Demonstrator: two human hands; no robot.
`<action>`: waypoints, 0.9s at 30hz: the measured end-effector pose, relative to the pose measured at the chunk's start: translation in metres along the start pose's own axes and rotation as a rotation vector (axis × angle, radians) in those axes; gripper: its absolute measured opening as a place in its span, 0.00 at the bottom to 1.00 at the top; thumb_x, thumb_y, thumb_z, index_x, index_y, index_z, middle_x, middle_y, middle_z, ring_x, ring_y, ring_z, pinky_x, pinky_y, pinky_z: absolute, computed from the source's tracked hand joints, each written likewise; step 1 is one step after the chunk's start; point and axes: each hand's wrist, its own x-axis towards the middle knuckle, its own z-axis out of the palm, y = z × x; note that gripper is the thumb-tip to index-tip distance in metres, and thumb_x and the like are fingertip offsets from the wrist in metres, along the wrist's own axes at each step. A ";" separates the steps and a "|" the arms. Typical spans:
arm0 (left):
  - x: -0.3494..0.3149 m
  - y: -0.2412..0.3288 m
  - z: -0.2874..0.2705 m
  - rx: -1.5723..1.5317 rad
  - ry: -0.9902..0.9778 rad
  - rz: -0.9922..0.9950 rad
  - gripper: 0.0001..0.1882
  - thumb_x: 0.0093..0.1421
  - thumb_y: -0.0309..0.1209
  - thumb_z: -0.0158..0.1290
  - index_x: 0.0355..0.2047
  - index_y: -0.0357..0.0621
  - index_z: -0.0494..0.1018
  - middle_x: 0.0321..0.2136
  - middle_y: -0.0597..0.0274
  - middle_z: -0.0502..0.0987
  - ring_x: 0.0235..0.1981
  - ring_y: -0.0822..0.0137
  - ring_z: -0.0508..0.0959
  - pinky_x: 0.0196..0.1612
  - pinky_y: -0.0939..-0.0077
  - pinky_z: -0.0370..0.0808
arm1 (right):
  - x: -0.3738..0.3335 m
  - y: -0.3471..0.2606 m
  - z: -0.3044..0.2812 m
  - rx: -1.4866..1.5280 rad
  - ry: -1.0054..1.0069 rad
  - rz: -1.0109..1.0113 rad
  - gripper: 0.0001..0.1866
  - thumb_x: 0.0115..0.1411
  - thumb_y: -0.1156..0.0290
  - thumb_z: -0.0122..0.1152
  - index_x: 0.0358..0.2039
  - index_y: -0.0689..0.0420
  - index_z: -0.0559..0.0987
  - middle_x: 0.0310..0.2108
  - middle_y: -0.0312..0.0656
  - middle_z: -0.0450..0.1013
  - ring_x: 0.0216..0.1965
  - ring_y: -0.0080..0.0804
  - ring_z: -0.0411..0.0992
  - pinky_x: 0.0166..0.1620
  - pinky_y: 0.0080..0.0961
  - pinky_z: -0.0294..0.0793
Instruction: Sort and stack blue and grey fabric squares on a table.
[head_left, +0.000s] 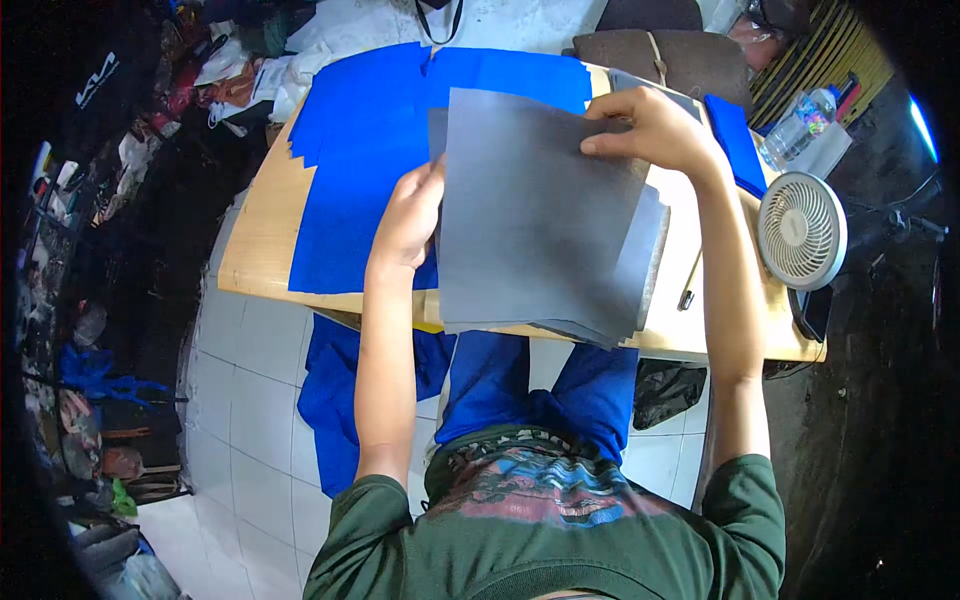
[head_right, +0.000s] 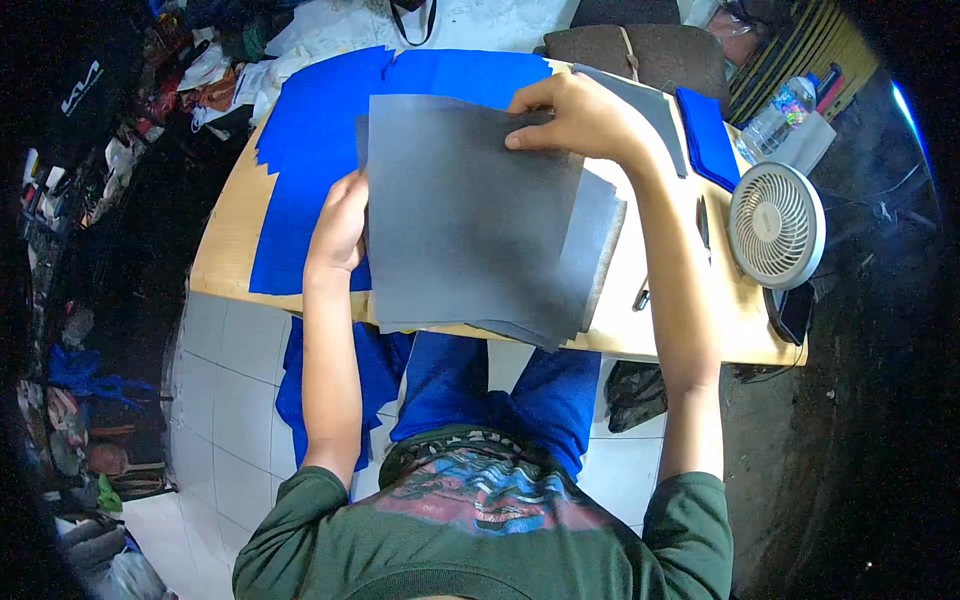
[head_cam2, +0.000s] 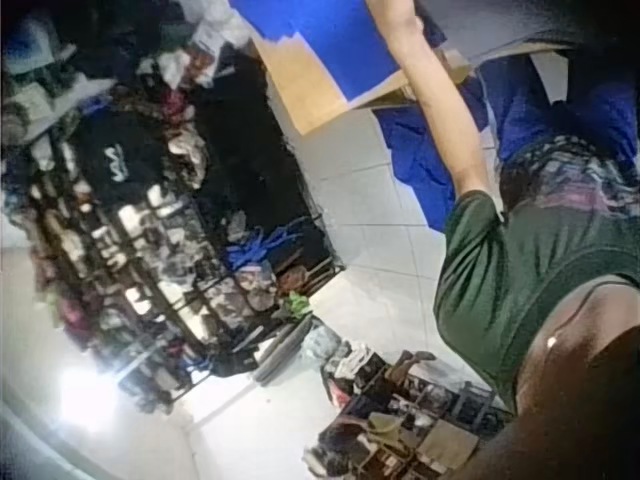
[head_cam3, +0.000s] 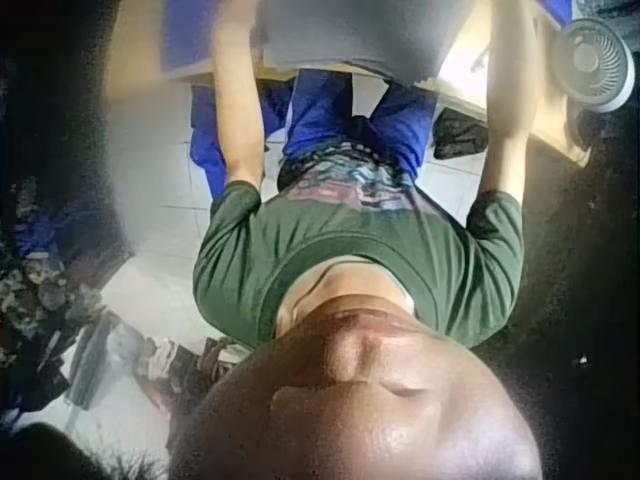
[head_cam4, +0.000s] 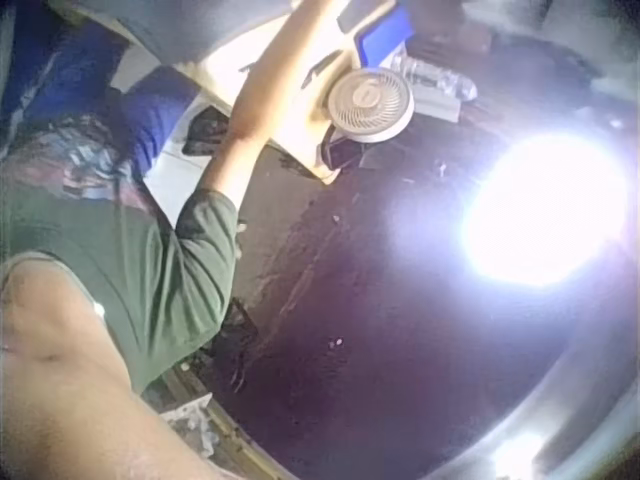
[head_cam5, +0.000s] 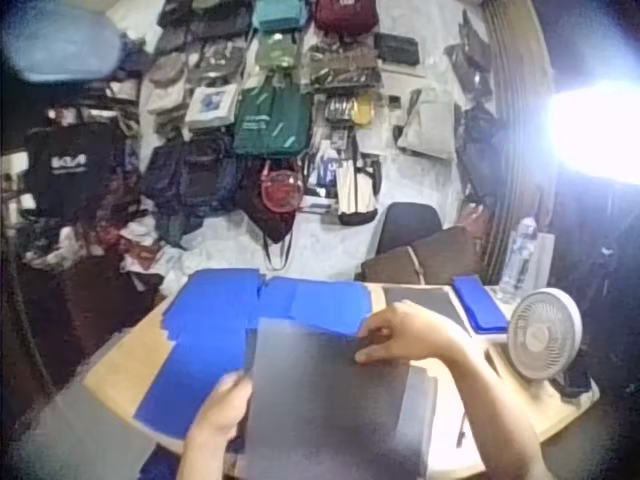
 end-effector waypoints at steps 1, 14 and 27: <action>0.000 0.002 0.002 -0.090 -0.001 0.047 0.21 0.63 0.40 0.42 0.42 0.31 0.69 0.38 0.58 0.74 0.39 0.72 0.72 0.42 0.80 0.68 | 0.001 -0.001 -0.001 -0.013 -0.039 0.029 0.17 0.42 0.62 0.66 0.32 0.59 0.79 0.25 0.46 0.74 0.28 0.36 0.73 0.34 0.27 0.70; 0.017 -0.007 0.014 0.147 0.147 0.368 0.13 0.58 0.34 0.51 0.35 0.33 0.73 0.28 0.65 0.75 0.27 0.81 0.69 0.30 0.87 0.66 | 0.003 0.008 0.017 -0.030 0.293 -0.151 0.20 0.43 0.62 0.66 0.37 0.55 0.78 0.27 0.46 0.75 0.30 0.35 0.74 0.38 0.27 0.71; 0.019 0.007 0.014 0.149 0.183 0.389 0.12 0.58 0.32 0.51 0.35 0.34 0.74 0.30 0.64 0.76 0.28 0.81 0.70 0.31 0.87 0.67 | -0.003 0.016 0.016 0.155 0.300 0.009 0.12 0.47 0.62 0.63 0.30 0.55 0.81 0.27 0.41 0.76 0.29 0.31 0.74 0.37 0.24 0.71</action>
